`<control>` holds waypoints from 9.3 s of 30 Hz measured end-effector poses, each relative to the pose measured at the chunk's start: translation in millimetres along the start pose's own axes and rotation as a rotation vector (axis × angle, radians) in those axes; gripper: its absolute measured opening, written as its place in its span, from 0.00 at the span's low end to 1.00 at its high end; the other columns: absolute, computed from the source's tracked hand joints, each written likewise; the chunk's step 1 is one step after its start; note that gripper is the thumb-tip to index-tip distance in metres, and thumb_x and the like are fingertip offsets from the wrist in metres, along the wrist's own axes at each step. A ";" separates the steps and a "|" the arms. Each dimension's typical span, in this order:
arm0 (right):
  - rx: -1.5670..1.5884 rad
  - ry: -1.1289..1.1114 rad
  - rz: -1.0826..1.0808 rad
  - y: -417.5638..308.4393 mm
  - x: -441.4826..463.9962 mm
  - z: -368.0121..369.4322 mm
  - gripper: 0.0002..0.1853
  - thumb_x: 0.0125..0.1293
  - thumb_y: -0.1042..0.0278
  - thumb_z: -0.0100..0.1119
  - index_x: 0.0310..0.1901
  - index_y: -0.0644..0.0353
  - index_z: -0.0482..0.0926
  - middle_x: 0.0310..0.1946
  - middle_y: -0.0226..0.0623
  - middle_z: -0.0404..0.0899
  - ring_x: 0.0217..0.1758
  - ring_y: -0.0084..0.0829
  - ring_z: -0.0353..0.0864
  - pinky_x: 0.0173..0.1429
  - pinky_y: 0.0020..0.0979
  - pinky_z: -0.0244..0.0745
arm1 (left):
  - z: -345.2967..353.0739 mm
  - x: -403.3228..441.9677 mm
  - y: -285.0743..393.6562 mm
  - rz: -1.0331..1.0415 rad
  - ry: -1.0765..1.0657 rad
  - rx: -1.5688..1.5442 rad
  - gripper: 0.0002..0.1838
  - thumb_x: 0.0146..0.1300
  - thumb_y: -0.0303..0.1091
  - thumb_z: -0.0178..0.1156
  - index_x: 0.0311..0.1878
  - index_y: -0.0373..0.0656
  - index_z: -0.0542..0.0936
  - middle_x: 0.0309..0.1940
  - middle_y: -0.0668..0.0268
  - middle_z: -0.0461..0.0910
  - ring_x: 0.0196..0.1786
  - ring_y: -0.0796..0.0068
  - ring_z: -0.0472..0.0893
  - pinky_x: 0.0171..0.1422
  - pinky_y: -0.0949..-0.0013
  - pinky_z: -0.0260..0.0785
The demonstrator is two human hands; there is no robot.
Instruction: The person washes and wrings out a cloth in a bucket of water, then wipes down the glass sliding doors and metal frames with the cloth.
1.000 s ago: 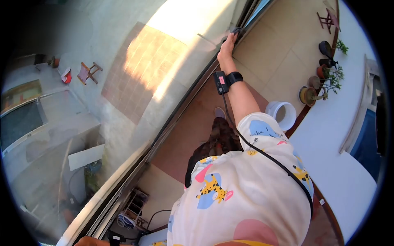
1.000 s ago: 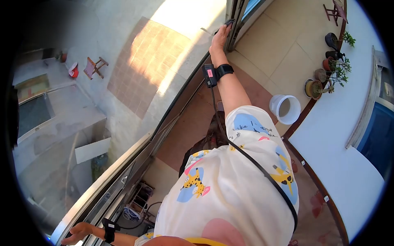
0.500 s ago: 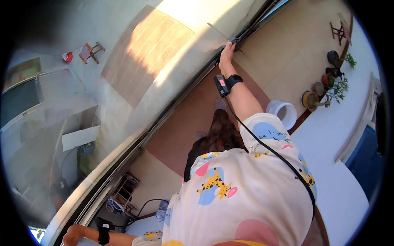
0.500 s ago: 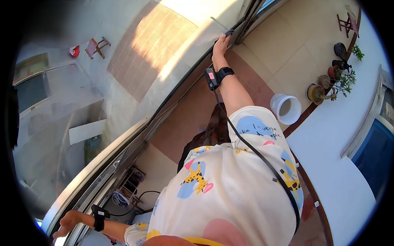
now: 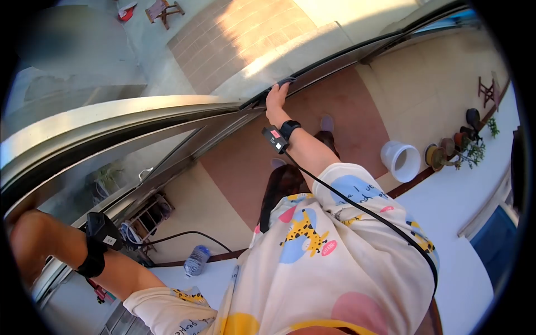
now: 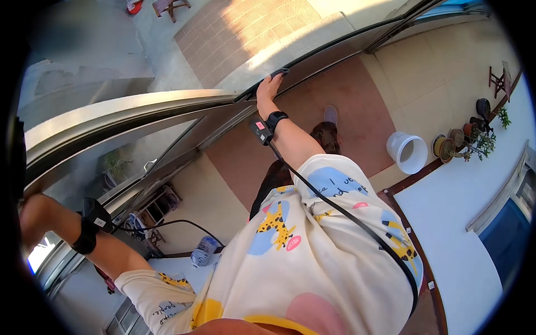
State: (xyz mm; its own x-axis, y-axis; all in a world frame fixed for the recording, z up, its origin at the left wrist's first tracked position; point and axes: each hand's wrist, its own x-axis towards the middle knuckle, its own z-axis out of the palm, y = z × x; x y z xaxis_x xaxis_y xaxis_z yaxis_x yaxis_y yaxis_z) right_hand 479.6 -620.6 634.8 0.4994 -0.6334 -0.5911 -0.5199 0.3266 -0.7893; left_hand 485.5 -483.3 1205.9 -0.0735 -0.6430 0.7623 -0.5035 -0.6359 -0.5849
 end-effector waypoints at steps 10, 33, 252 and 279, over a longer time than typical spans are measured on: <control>-0.310 -0.318 -0.113 49.3 -75.0 15.8 0.22 0.54 0.67 0.55 0.53 0.59 0.77 0.40 0.44 0.82 0.47 0.37 0.80 0.50 0.33 0.71 | -87.1 -135.9 6.2 -0.091 -0.079 -0.217 0.29 0.73 0.51 0.40 0.62 0.33 0.61 0.63 0.52 0.65 0.67 0.53 0.64 0.71 0.54 0.52; 0.537 -0.530 -0.149 -106.1 -228.4 -29.1 0.28 0.65 0.70 0.49 0.68 0.53 0.59 0.59 0.39 0.66 0.58 0.32 0.66 0.60 0.32 0.64 | -92.3 -199.0 76.6 -0.653 -0.469 -0.314 0.30 0.73 0.49 0.39 0.71 0.42 0.52 0.71 0.47 0.52 0.72 0.46 0.55 0.73 0.46 0.45; 0.027 0.447 -2.496 -192.0 -1029.4 428.8 0.35 0.66 0.48 0.54 0.64 0.68 0.61 0.67 0.62 0.53 0.71 0.57 0.53 0.71 0.43 0.51 | -667.1 -826.2 -339.6 -1.635 -0.533 -0.807 0.26 0.62 0.25 0.57 0.65 0.44 0.67 0.55 0.60 0.77 0.47 0.69 0.82 0.45 0.72 0.75; 0.059 0.385 -1.713 90.1 -890.9 508.2 0.40 0.68 0.45 0.47 0.69 0.68 0.48 0.70 0.64 0.43 0.73 0.63 0.42 0.69 0.59 0.42 | -713.2 -902.3 -356.3 -1.737 -0.759 -0.940 0.27 0.66 0.24 0.51 0.69 0.43 0.61 0.60 0.59 0.72 0.52 0.74 0.79 0.49 0.76 0.70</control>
State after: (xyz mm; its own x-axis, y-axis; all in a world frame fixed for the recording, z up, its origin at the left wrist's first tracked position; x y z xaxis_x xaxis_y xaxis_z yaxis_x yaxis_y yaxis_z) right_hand 340.0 329.6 1005.8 0.2258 -0.3723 0.9002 0.3970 -0.8087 -0.4340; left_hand 117.3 627.9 924.0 0.9885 0.0663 -0.1360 0.1513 -0.4303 0.8899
